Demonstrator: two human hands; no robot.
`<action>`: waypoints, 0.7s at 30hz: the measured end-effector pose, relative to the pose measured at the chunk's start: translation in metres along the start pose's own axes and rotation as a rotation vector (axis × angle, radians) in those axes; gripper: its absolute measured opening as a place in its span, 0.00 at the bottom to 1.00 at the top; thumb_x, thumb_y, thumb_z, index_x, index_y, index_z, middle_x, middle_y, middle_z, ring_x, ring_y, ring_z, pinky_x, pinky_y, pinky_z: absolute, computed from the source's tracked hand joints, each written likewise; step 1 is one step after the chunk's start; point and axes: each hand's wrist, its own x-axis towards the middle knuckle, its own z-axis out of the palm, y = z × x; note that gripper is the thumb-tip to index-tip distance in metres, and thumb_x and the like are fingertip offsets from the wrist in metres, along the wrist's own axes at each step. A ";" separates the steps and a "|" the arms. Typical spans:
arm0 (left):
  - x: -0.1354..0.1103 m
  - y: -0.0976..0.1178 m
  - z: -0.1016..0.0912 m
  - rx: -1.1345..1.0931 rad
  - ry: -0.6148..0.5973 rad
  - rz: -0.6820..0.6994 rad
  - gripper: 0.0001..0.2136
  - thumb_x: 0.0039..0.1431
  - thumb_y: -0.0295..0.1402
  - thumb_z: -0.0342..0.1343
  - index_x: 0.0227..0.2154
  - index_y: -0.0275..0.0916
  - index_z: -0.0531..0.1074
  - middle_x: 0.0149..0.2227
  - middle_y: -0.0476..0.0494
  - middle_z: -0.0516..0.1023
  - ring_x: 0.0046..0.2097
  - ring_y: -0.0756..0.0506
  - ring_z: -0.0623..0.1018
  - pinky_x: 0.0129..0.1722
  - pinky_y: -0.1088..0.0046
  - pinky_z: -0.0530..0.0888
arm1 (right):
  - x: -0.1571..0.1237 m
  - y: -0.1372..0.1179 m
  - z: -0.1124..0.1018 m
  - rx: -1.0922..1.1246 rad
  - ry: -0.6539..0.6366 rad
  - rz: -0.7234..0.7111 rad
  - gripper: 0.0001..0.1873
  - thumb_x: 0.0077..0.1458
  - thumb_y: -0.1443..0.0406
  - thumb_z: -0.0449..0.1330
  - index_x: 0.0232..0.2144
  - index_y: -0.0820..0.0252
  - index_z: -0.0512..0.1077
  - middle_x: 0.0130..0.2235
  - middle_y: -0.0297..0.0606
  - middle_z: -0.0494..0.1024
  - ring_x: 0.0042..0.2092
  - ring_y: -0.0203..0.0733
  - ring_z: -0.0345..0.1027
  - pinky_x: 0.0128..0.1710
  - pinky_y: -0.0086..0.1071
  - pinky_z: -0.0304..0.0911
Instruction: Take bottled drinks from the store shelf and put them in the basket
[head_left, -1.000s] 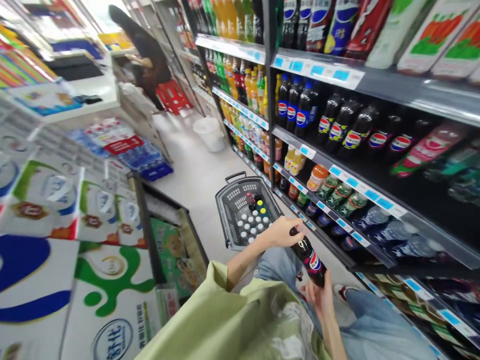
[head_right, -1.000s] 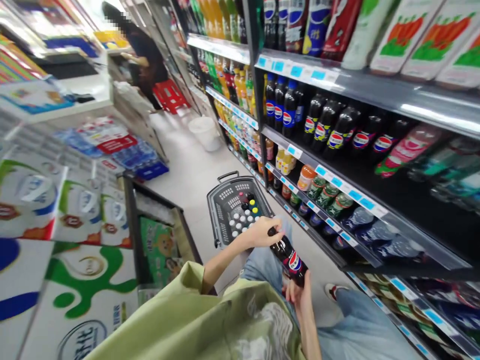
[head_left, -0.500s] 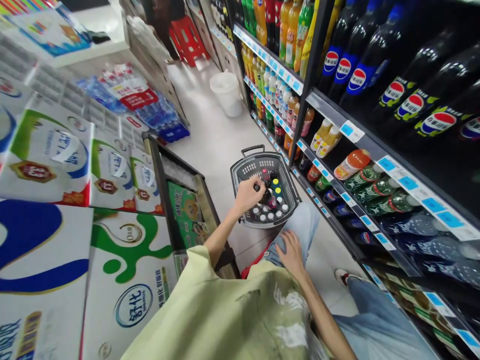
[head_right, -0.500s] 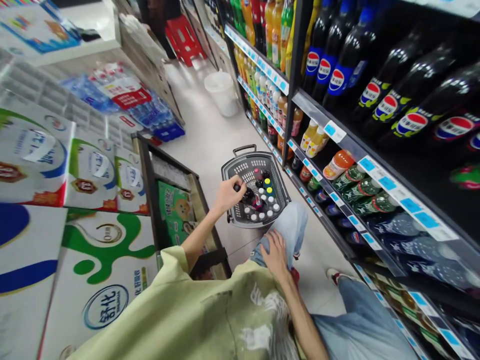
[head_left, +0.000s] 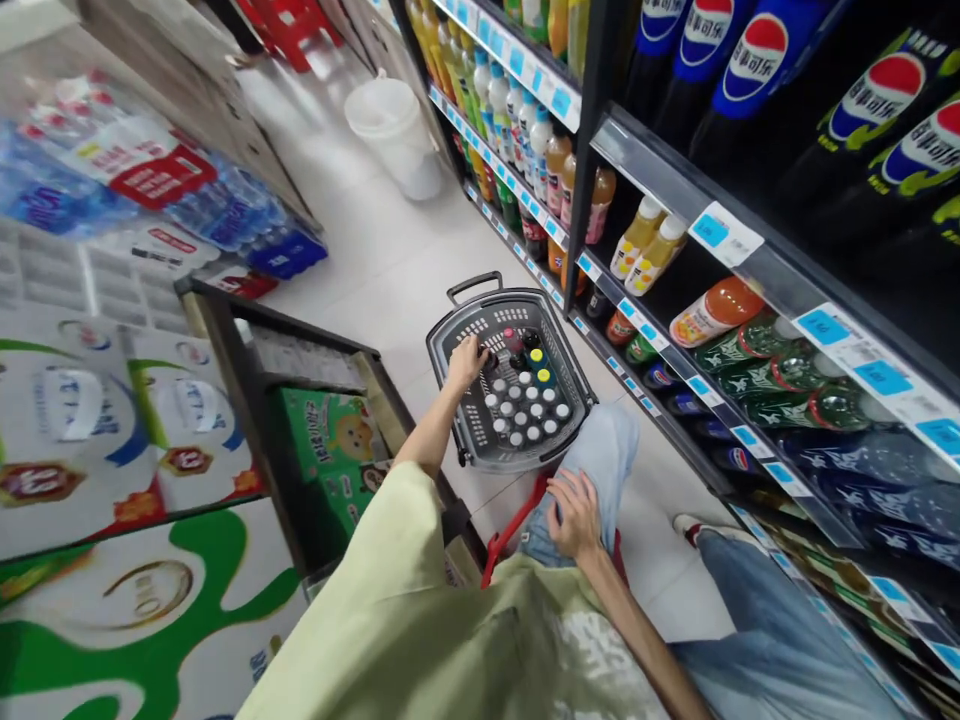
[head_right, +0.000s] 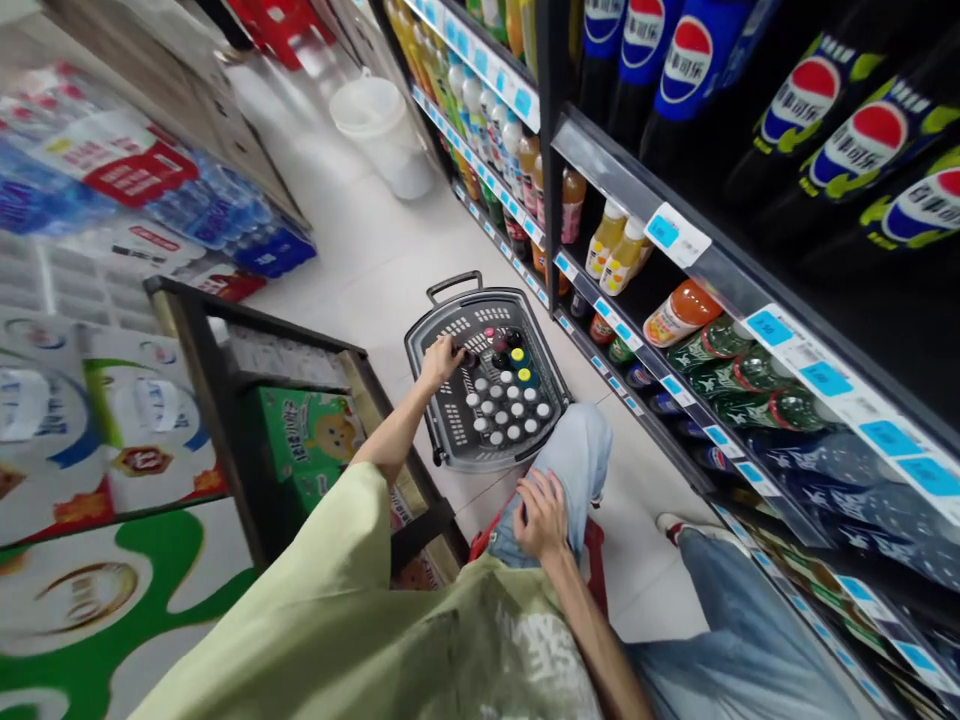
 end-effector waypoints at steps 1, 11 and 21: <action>0.008 -0.001 0.011 0.011 -0.035 0.002 0.11 0.70 0.35 0.55 0.49 0.35 0.72 0.54 0.30 0.77 0.53 0.34 0.77 0.52 0.64 0.70 | 0.000 0.000 0.000 0.003 0.006 -0.004 0.20 0.59 0.71 0.56 0.50 0.52 0.78 0.53 0.37 0.85 0.62 0.55 0.72 0.72 0.54 0.53; 0.051 -0.003 0.118 0.051 -0.304 -0.144 0.13 0.66 0.28 0.57 0.53 0.35 0.75 0.60 0.30 0.68 0.50 0.37 0.78 0.52 0.63 0.73 | -0.003 0.006 0.004 -0.006 -0.031 0.004 0.28 0.56 0.71 0.57 0.58 0.53 0.76 0.56 0.39 0.84 0.63 0.54 0.73 0.68 0.55 0.64; 0.052 -0.006 0.132 -0.010 -0.272 -0.257 0.17 0.64 0.26 0.55 0.55 0.35 0.73 0.60 0.29 0.67 0.50 0.38 0.78 0.55 0.59 0.73 | -0.005 0.009 0.007 0.016 -0.057 0.023 0.35 0.55 0.68 0.56 0.65 0.45 0.71 0.56 0.38 0.84 0.62 0.58 0.76 0.63 0.61 0.71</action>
